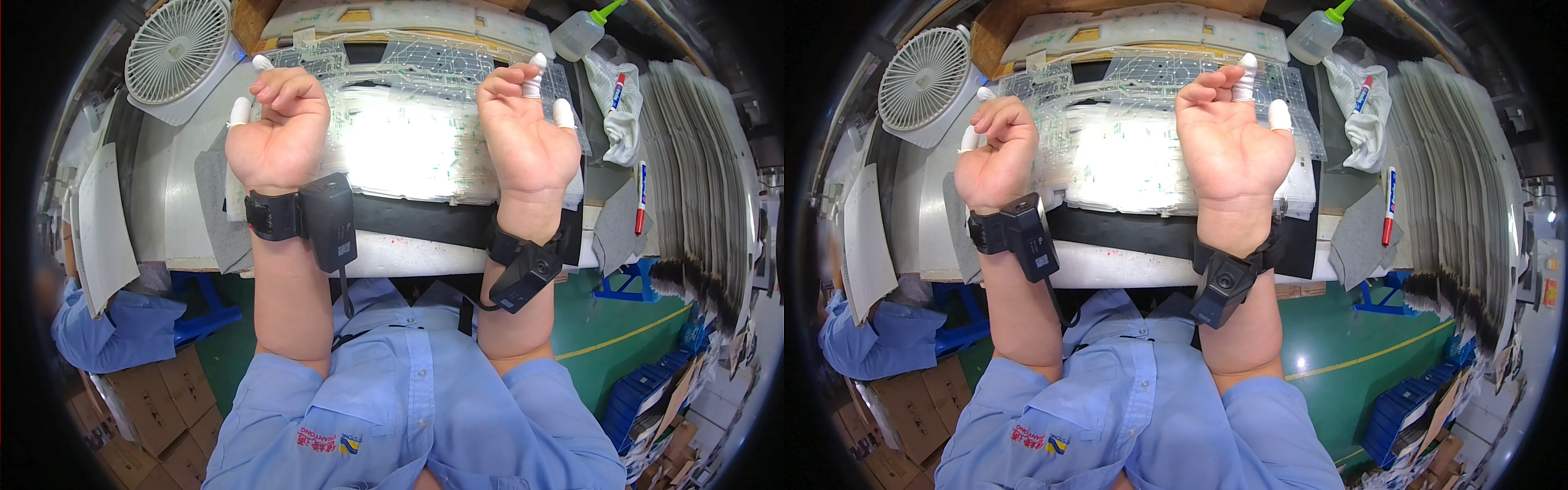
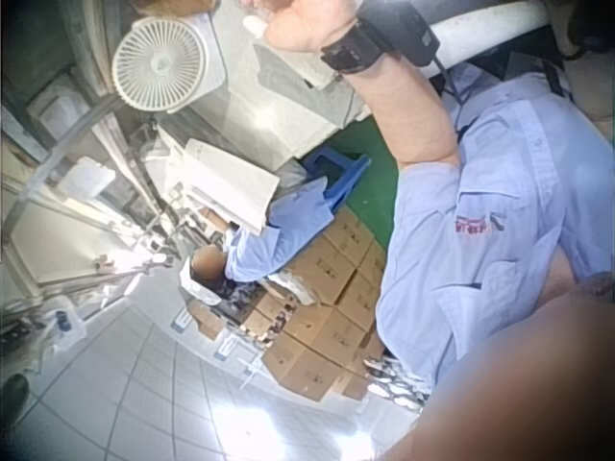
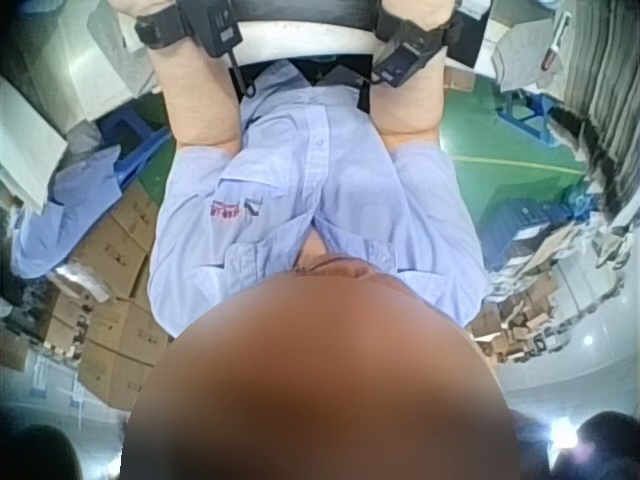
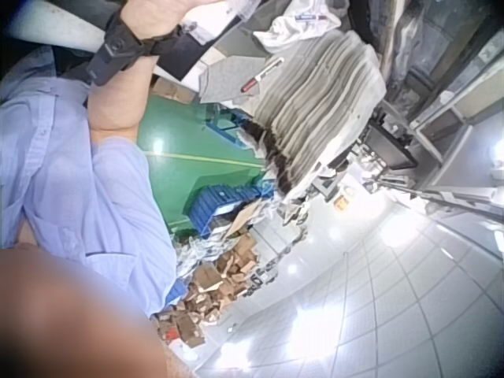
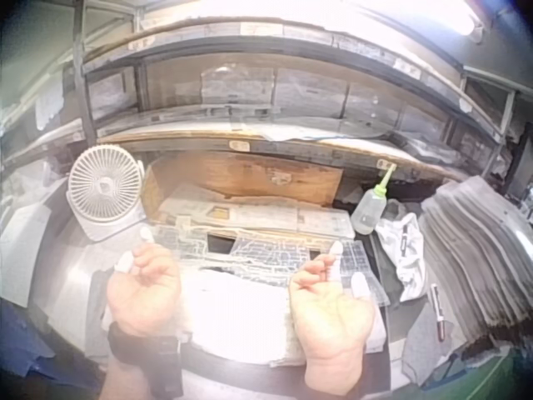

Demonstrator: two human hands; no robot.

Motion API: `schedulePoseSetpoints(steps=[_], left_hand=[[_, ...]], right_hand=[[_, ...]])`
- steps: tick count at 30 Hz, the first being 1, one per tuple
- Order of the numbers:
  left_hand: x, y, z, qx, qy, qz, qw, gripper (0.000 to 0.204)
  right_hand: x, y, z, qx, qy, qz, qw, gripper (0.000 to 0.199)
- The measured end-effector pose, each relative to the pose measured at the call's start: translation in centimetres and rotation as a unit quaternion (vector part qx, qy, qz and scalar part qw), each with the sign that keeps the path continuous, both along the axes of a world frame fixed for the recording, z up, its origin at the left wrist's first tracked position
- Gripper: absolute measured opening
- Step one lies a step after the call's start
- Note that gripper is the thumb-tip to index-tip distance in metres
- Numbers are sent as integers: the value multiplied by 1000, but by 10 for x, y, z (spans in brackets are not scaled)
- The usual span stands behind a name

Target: Assembling keyboard components at a manufacturing station.

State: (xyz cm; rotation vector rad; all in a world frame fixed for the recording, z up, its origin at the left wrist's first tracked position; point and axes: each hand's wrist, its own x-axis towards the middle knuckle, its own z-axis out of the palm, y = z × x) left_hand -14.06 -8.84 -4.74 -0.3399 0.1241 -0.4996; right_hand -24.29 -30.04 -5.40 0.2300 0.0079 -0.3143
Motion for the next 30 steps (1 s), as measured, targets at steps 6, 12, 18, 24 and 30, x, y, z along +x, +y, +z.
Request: schedulePoseSetpoints(steps=[6,12,18,24,30], left_hand=[[0,0,-1,-1,-8,-3,1000,18],[2,-1,-2,3,-16,0,1000,20],[1,-2,-3,41,-38,47,997,32],[-6,-10,2,115,-73,101,986,38],[-12,-15,12,178,-136,160,961,26]], right_hand=[[1,2,1,-3,10,0,1000,50],[2,7,4,-4,19,-25,999,52],[4,21,8,-72,22,-35,997,50],[-23,95,19,-479,150,16,865,44],[-46,127,12,-703,153,31,694,44]])
